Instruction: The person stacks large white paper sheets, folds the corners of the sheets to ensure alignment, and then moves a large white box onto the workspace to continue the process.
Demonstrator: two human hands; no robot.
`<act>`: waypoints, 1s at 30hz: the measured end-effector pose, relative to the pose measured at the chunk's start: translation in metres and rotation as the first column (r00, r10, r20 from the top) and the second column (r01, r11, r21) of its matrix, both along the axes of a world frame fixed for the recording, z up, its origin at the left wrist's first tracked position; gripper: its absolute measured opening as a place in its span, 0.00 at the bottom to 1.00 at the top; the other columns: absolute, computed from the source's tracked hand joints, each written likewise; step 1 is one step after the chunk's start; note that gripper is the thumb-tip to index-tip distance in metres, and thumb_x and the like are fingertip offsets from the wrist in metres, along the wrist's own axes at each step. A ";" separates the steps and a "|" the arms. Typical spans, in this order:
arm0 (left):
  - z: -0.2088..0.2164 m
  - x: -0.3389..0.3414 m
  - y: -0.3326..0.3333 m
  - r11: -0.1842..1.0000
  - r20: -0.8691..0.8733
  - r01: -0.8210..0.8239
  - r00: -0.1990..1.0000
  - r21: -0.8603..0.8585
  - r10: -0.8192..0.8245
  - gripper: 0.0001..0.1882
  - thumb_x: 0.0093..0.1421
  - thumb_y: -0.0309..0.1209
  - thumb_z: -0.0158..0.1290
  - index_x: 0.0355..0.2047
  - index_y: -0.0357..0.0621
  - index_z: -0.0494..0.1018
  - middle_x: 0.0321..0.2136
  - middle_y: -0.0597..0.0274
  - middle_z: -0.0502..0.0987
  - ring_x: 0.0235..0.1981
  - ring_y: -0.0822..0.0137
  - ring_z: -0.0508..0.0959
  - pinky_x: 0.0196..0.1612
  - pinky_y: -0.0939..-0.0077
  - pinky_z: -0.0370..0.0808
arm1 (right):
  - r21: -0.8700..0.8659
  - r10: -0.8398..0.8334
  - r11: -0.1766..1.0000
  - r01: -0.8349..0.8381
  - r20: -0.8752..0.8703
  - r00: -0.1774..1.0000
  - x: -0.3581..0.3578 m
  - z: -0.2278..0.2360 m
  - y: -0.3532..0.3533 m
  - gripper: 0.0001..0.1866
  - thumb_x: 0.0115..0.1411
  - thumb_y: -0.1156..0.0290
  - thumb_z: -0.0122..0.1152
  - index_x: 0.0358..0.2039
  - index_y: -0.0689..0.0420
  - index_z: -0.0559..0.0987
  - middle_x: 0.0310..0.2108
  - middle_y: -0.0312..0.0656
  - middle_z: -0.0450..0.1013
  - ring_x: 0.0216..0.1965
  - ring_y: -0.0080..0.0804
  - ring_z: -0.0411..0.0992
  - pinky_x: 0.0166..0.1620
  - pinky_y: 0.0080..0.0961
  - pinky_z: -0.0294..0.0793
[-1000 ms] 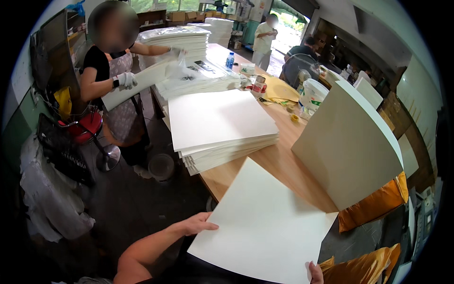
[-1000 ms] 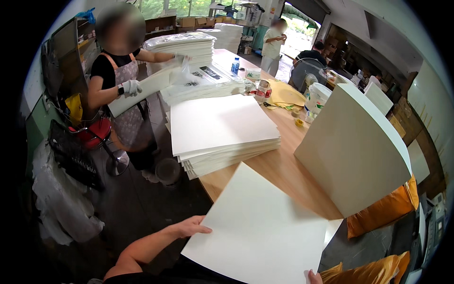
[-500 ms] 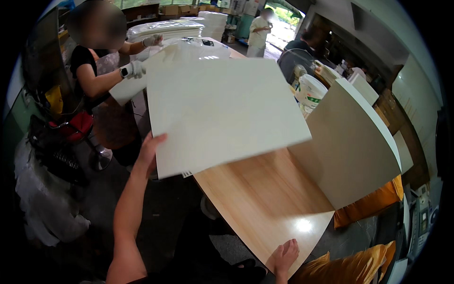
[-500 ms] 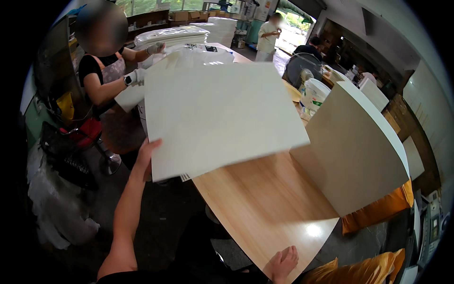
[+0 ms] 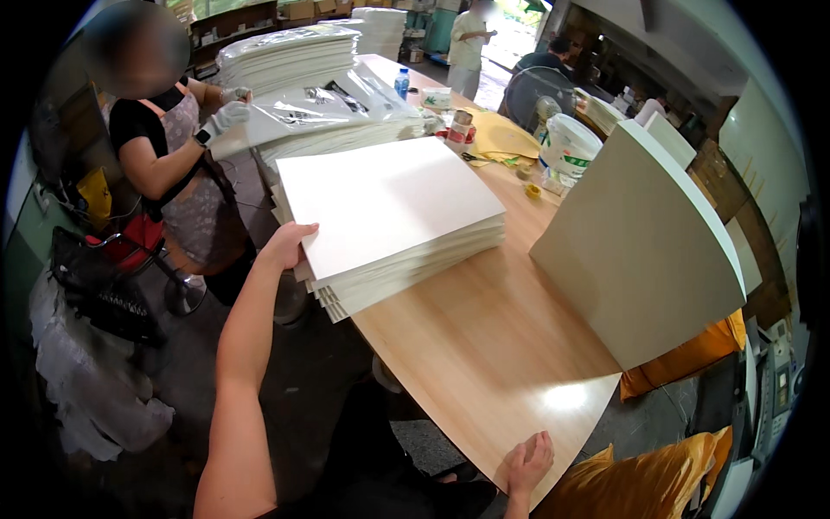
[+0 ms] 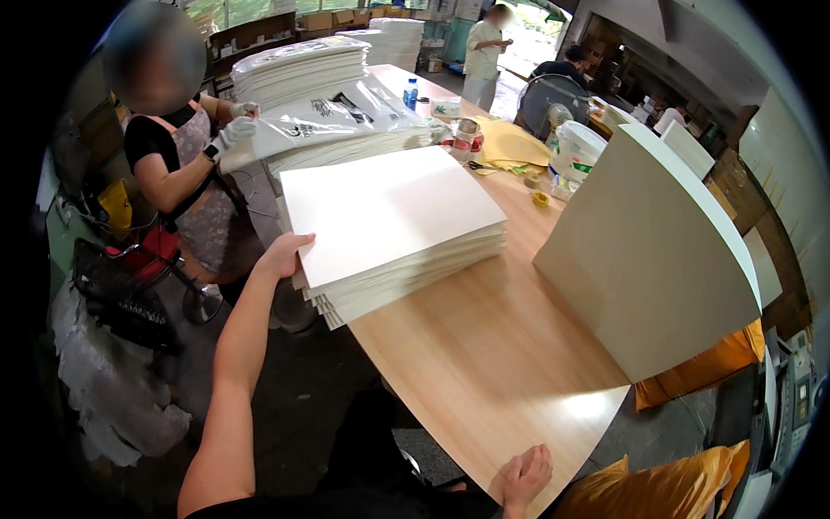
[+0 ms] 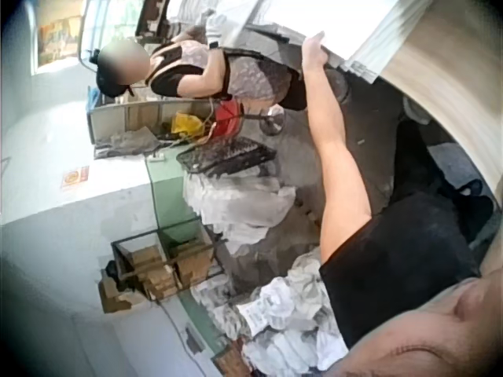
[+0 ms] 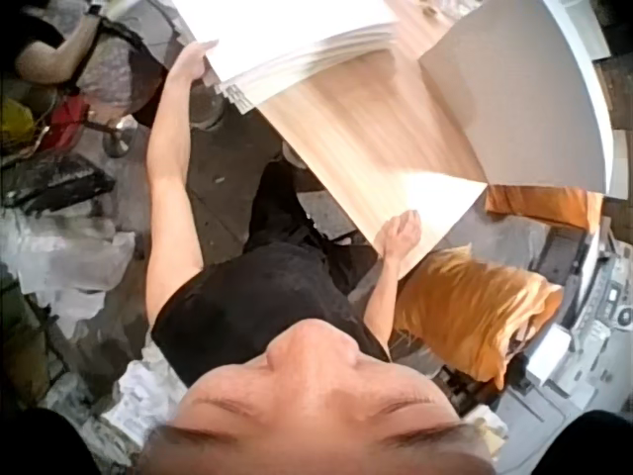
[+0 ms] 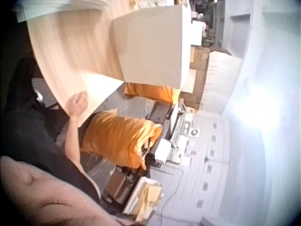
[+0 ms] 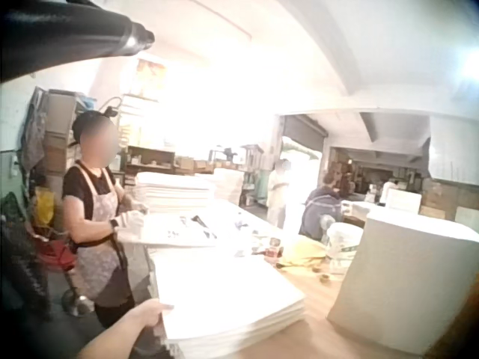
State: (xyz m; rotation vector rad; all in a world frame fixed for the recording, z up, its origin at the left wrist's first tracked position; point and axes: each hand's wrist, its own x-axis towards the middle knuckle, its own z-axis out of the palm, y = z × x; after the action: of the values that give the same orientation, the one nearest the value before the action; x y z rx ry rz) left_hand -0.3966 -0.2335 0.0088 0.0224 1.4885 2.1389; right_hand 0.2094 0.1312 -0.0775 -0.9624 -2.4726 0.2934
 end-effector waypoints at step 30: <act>-0.120 0.066 0.587 0.922 -0.213 0.358 0.899 -0.151 -0.384 0.17 0.57 0.26 0.52 0.48 0.45 0.68 0.38 0.66 0.70 0.40 0.70 0.70 0.44 0.72 0.71 | -0.780 -0.726 0.580 -0.236 -0.626 0.285 -0.071 -0.004 0.422 0.44 0.70 0.31 0.30 0.72 0.53 0.59 0.74 0.37 0.53 0.73 0.36 0.51 0.73 0.37 0.45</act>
State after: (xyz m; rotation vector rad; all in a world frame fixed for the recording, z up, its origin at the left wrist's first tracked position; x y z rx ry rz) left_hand -0.3305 0.3537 -0.1112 0.5030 1.5826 1.7906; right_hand 0.1385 0.5535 -0.0815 -1.0406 -0.8839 1.4484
